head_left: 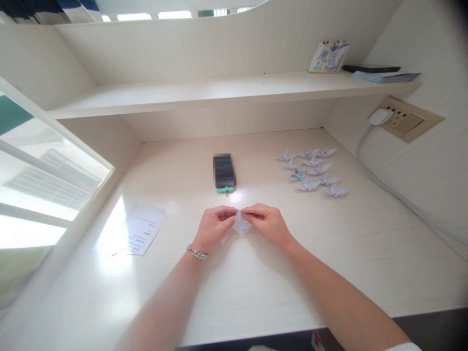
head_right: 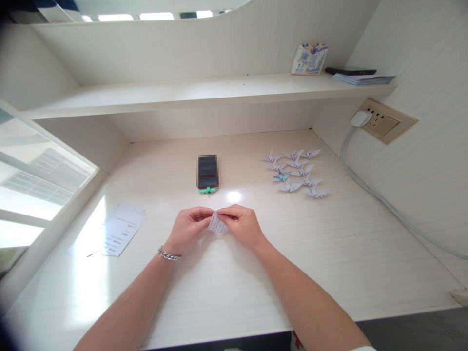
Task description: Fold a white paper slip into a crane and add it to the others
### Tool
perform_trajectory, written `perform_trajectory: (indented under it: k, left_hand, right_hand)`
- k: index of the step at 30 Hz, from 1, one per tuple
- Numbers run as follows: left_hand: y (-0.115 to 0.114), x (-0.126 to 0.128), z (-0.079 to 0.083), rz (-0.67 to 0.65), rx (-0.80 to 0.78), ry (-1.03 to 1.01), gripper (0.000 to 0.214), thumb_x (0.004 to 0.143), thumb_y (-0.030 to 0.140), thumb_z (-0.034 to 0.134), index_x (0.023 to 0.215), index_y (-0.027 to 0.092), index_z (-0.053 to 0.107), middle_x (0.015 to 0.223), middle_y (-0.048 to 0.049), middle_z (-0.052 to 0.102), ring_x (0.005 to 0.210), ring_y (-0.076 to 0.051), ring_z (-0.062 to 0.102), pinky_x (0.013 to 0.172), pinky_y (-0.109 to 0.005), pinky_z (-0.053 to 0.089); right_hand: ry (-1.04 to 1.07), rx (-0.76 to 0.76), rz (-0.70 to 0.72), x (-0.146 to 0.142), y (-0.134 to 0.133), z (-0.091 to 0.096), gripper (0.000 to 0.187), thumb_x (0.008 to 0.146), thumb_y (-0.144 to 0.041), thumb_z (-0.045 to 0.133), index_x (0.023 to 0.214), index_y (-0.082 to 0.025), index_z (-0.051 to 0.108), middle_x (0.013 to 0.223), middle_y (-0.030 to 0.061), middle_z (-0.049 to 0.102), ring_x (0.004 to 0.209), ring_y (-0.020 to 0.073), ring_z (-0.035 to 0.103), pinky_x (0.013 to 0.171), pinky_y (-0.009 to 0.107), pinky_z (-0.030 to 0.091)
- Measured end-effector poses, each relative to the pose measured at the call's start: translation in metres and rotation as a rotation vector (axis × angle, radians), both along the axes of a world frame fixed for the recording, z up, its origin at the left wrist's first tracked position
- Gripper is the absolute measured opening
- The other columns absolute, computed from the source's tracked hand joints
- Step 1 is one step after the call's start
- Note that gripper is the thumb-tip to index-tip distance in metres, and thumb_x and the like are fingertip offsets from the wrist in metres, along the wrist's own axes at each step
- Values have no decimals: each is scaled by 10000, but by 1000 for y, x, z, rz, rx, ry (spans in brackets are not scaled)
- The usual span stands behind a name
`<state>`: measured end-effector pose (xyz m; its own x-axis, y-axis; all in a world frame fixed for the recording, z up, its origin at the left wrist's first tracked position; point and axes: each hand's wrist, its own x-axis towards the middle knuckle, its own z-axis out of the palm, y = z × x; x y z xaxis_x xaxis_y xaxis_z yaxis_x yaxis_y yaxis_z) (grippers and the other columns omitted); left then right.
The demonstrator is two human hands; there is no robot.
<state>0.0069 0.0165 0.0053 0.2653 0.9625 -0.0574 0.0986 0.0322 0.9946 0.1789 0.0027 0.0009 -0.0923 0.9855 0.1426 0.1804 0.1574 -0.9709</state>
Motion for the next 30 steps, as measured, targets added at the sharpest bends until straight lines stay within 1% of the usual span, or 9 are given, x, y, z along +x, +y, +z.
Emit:
perform_trajectory:
  k: [7,11,19,23,26,30]
  left_hand:
    - [0,0,-2,-12,6,-13,207,729,273,624,879,144,685,891,-95,696,807,-201,643,716,-300,509]
    - [0,0,-3,-8,5,-15,215,732,290,622,878,145,685,888,-94,692,805,-200,638,710,-295,505]
    - [1,-1,-4,-17,11,16,224,753,303,603,891,142,673,897,-95,683,808,-195,622,715,-291,494]
    - [1,-1,-3,-27,3,6,228,779,311,572,907,149,670,892,-86,677,799,-187,614,705,-281,488]
    - [0,0,-2,-26,2,3,231,790,328,558,885,151,672,878,-84,677,779,-181,612,694,-277,486]
    - [-1,3,-1,-7,25,56,215,762,338,598,850,155,669,847,-78,679,775,-180,614,684,-267,485]
  right_hand:
    - [-7,-6,2,0,-1,4,165,762,-262,597,865,-241,724,862,42,683,797,194,629,710,320,484]
    - [-20,-12,-5,0,-1,6,163,763,-252,592,857,-236,724,859,43,684,795,192,628,710,316,483]
    - [-32,3,-8,1,0,2,165,763,-228,591,866,-226,721,862,35,686,798,178,626,711,292,474]
    - [-38,-3,-13,1,0,3,165,767,-219,587,865,-231,719,859,27,685,792,170,626,693,275,472]
    - [-44,0,-13,1,-1,5,166,771,-214,583,867,-232,718,857,25,685,790,166,626,693,271,473]
    - [-56,12,-2,0,-2,5,158,773,-220,583,854,-227,719,849,30,685,789,168,627,710,282,475]
